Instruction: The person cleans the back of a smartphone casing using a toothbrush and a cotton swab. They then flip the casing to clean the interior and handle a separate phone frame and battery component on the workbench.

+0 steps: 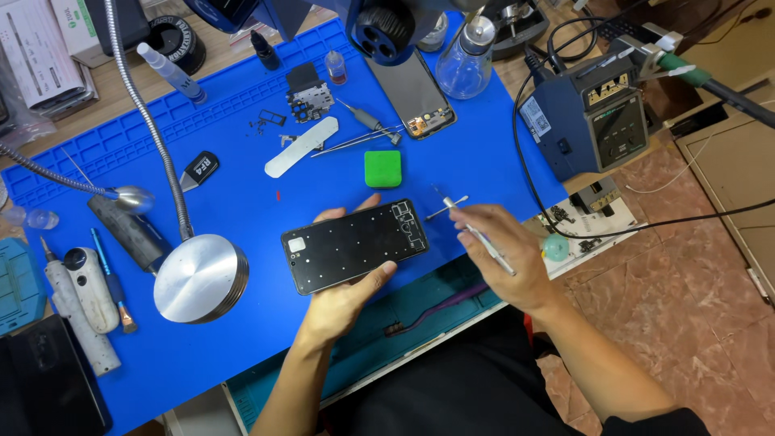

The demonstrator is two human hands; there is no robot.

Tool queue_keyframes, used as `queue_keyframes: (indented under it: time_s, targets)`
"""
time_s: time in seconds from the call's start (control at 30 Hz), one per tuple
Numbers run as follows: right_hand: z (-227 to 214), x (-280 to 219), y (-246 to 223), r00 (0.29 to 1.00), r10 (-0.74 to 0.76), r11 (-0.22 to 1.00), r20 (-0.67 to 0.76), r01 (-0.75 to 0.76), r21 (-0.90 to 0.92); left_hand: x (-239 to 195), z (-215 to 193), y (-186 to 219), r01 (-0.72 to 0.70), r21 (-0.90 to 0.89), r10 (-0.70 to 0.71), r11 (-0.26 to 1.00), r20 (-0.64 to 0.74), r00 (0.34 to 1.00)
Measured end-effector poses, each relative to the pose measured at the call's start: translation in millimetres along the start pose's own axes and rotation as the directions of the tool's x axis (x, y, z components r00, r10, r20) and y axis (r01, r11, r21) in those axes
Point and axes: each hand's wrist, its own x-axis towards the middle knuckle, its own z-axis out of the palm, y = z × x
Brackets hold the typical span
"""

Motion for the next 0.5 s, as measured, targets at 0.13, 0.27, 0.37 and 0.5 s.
queue_keyframes:
  time_s: [0.13,0.27,0.37,0.5]
  targets:
    - [-10.8,1.7,9.3,0.992,0.11,0.993,-0.068,-0.106,0.059,2.1,7.0,2.7,-0.019,0.044,0.017,0.999,0.034,0.999]
    - [-1.9,14.2,-4.3,0.993,0.103,0.994,-0.063,-0.101,0.03,2.8,12.5,4.8,-0.06,0.102,0.053,0.993,0.065,0.996]
    - [-0.4,24.1,-2.7,0.995,0.025,0.997,-0.098,-0.032,-0.067,2.1,9.9,3.2,-0.083,0.105,0.077,0.991,0.061,0.995]
    - [1.9,37.6,-8.3,0.996,0.009,0.999,-0.089,-0.014,-0.049,2.5,-0.1,7.2,-0.111,0.152,0.109,0.982,0.021,0.994]
